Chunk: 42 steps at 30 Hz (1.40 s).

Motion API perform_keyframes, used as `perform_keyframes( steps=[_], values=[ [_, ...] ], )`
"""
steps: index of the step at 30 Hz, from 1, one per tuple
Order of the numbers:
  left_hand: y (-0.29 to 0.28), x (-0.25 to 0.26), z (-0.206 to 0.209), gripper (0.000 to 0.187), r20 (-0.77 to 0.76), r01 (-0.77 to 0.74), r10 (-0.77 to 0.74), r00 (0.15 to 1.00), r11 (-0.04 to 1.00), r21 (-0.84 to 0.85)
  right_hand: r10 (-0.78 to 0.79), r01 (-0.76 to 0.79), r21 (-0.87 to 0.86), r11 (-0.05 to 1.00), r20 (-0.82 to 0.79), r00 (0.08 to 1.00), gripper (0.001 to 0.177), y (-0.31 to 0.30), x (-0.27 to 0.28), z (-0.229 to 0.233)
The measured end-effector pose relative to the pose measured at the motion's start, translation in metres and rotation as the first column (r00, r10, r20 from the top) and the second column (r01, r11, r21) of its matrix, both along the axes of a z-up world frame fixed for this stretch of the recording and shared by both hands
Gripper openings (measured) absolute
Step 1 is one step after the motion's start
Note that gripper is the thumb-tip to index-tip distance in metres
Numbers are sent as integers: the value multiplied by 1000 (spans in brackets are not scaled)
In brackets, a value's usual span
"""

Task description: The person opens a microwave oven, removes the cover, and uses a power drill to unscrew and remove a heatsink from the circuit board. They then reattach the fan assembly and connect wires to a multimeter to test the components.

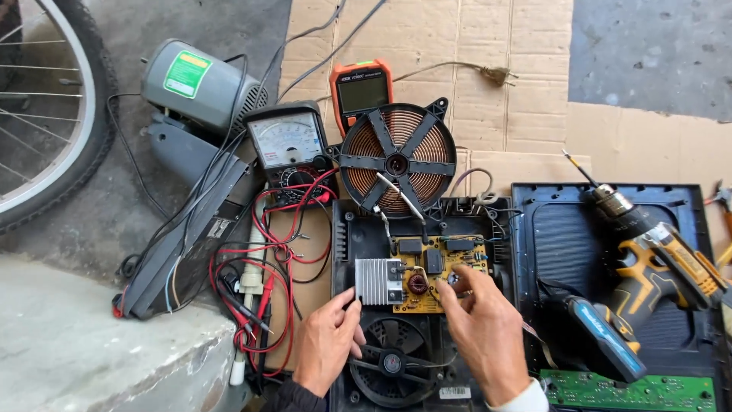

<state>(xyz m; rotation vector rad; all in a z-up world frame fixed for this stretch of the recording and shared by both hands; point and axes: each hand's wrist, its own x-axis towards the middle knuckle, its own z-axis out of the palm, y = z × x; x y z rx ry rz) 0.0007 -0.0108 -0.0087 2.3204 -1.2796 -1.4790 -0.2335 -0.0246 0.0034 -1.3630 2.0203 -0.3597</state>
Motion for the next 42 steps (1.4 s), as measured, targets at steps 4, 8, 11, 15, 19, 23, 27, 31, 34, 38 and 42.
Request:
perform_keyframes(
  steps=[4, 8, 11, 15, 19, 23, 27, 31, 34, 38, 42],
  values=[
    [-4, -2, -2, 49, -108, -165, 170, 979, 985, 56, 121, -130, -36, 991, -180, 976, 57, -20, 16, -24],
    [-2, -1, -12, 50, -182, -297, 313, 932, 949, 110, 102, -88, 78, 993, -199, 975, 55, -28, 20, -37],
    [-3, 1, -13, 51, -220, -306, 324, 920, 945, 114, 125, -107, 126, 986, -144, 982, 46, -34, 17, -31],
    [-1, 2, -17, 49, -249, -343, 359, 900, 933, 108, 106, -92, 132, 987, -104, 989, 45, -31, 12, -39],
    [1, 5, -17, 48, -296, -378, 389, 872, 921, 96, 75, -67, 56, 996, -152, 986, 41, -26, 13, -48],
    [2, 3, -20, 48, -278, -399, 404, 872, 914, 77, 65, -58, 54, 997, -138, 988, 39, -28, 14, -43],
    [-2, 0, -14, 50, -239, -411, 427, 872, 904, 119, 82, -73, 63, 995, -142, 986, 39, -30, 15, -41],
    [2, 5, -14, 51, -305, -388, 393, 868, 918, 80, 70, -54, 102, 993, -160, 985, 41, -29, 17, -38],
    [2, 7, -16, 52, -327, -386, 392, 860, 918, 88, 55, -39, 96, 995, -172, 983, 41, -30, 18, -40],
    [1, 8, -15, 53, -339, -398, 414, 845, 909, 119, 40, -31, 46, 998, -217, 975, 39, -29, 19, -47],
    [-4, 8, -17, 53, -346, -399, 408, 845, 911, 101, 39, -37, 13, 999, -223, 974, 37, -28, 22, -48]
  ],
)
